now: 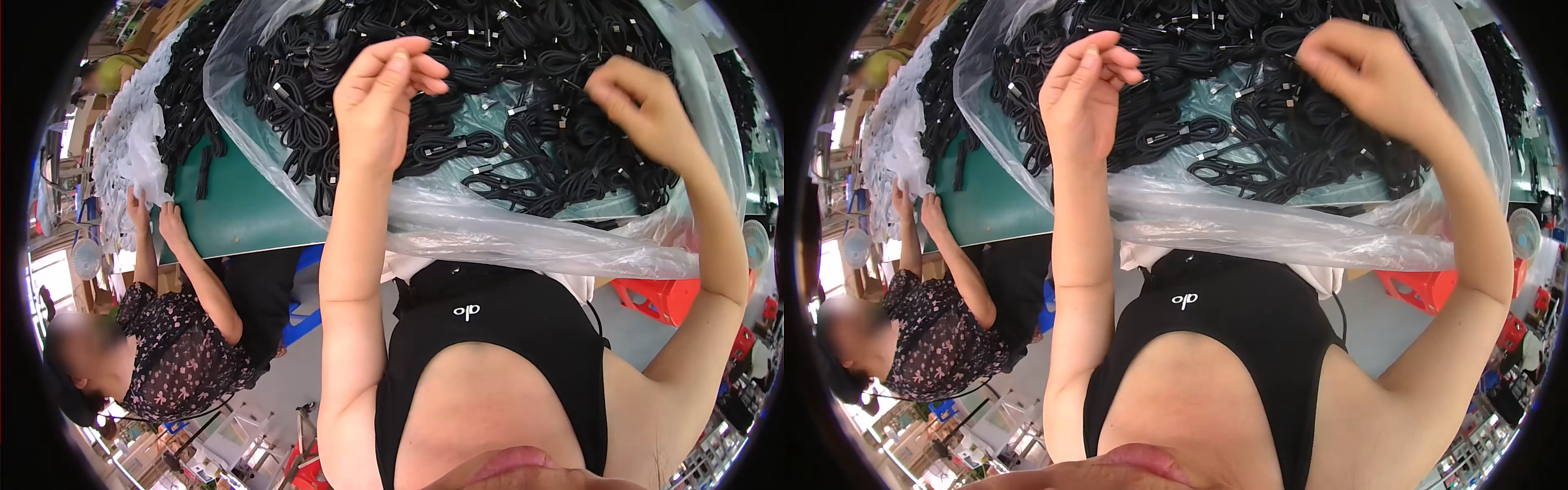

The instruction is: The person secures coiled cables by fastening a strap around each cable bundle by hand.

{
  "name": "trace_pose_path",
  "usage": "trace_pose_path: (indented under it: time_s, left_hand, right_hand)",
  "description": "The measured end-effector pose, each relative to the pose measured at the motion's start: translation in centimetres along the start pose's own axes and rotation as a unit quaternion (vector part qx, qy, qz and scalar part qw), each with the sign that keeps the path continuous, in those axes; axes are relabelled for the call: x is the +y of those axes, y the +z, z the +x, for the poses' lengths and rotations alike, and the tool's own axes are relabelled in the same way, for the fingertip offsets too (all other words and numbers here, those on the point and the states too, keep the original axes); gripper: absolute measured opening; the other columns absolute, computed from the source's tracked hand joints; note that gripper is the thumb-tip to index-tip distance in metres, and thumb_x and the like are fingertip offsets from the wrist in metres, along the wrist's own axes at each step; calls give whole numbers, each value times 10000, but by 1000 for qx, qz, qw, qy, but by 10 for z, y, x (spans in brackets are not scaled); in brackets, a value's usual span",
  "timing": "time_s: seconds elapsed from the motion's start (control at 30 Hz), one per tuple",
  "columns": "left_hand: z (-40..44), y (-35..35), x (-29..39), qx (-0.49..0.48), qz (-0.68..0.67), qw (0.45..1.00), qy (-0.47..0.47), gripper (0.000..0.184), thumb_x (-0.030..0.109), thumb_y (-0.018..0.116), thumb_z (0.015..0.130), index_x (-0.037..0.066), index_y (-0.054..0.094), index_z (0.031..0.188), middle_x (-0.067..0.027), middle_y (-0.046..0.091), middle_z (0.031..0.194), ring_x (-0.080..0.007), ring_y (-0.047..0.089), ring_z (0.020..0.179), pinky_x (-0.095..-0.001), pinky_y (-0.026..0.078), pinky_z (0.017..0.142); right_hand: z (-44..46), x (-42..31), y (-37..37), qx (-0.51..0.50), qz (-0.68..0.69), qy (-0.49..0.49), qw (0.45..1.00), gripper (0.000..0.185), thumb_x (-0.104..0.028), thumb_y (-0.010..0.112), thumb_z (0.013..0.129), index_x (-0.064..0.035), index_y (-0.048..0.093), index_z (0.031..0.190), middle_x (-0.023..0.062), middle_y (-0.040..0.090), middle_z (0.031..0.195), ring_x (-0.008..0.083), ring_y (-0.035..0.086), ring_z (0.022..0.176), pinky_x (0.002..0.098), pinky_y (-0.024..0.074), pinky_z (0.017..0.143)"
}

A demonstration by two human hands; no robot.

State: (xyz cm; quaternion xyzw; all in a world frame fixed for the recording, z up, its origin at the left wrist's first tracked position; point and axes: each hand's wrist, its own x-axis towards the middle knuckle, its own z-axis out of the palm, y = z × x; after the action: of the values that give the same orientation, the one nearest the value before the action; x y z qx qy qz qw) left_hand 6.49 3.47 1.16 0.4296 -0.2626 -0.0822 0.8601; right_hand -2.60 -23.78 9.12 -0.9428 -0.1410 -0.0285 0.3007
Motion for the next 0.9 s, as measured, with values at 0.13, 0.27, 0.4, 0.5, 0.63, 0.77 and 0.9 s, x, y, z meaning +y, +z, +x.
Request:
trace_pose_path:
  time_s: [0.13,0.27,0.4,0.5,0.63,0.77,0.9]
  left_hand:
    - [-27,24,10,-61,138,986,-74,217,99,487,911,-50,567,1047,-120,629,852,-157,599,760,-268,486,720]
    - [-58,35,15,-226,326,911,-113,226,62,525,867,-30,576,1067,-118,630,889,-196,608,798,-296,482,745]
    - [-94,49,6,-340,397,848,-91,239,63,564,821,-2,585,1050,-143,614,885,-292,586,795,-362,471,728]
    - [-110,51,5,-353,417,827,-135,231,61,572,811,-9,587,1031,-152,604,870,-327,565,791,-388,464,719]
    - [-119,47,4,-310,420,843,-128,241,63,587,804,-7,591,1034,-149,602,858,-314,567,773,-376,466,707]
    - [-120,42,5,-251,406,866,-149,233,84,572,828,-9,590,1042,-132,603,867,-278,579,766,-356,467,699]
    - [-99,38,5,-140,362,907,-165,358,161,542,882,-22,492,1185,-111,590,1004,-194,590,823,-302,466,729]
  right_hand:
    - [-19,-10,34,-25,-79,-91,992,101,-91,614,774,-9,562,803,100,535,737,265,552,695,347,448,602]
    - [-25,3,64,29,-123,-116,985,92,-72,626,737,-25,554,771,95,533,747,273,549,741,365,458,624]
    - [-27,-5,82,0,-111,-172,979,147,-73,658,695,-18,564,793,97,524,747,279,529,727,357,445,623]
    - [-29,-8,107,-63,-144,-177,972,191,-151,691,660,-43,577,769,79,526,742,257,510,742,353,428,636]
    - [-28,-7,123,-119,-138,-152,971,231,-127,688,648,-22,594,831,82,545,777,236,523,795,345,431,696]
    - [-15,-15,99,-81,40,-60,994,259,-32,671,650,10,584,890,63,525,784,183,506,788,274,421,718]
    - [5,-26,85,96,213,-14,972,294,-42,679,693,-36,590,974,36,537,791,123,509,736,234,434,684]
